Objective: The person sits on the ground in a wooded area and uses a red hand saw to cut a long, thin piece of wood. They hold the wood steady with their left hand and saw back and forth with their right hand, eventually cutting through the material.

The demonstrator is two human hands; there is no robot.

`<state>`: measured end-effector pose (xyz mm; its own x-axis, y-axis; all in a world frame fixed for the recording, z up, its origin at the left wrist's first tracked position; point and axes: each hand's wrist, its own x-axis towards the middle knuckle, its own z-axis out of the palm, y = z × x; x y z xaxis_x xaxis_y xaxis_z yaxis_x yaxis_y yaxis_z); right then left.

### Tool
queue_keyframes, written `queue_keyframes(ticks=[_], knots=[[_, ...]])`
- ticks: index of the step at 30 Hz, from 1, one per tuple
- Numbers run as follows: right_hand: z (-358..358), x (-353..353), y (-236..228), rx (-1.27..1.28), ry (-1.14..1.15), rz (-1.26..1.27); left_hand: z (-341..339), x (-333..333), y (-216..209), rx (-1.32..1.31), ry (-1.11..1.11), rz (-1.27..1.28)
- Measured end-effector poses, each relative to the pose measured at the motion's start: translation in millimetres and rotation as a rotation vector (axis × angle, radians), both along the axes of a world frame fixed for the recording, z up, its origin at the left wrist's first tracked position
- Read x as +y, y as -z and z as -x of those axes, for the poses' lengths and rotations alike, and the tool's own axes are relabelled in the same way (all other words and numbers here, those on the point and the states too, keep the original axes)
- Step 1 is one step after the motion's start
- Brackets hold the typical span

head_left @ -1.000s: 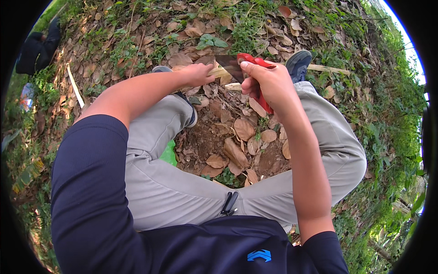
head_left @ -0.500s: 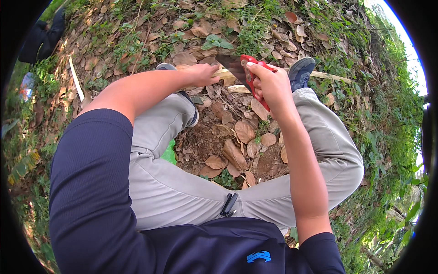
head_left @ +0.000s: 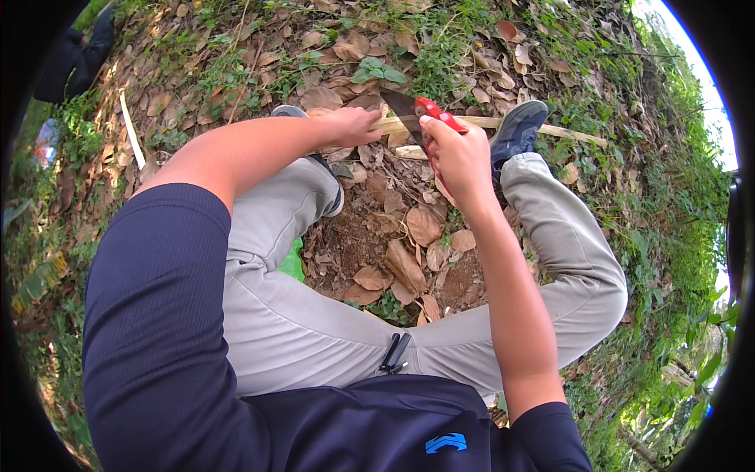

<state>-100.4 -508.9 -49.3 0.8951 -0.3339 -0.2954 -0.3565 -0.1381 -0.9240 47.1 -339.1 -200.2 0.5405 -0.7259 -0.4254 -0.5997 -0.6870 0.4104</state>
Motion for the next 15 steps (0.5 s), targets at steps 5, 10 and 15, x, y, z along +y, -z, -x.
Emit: queue_keyframes(ticks=[5, 10, 15], knots=[[-3.5, 2.2, -1.9, -0.002, 0.016, -0.032, -1.1, 0.5, -0.1, 0.011, 0.01, -0.003], [-7.2, 5.1, -2.1, 0.009, 0.002, 0.016, -0.6, 1.8, 1.2, 0.006, 0.009, -0.005], [-11.3, 3.6, 5.5, 0.045, 0.006, 0.036, 0.0, 1.5, 1.0, 0.0, 0.005, 0.022]])
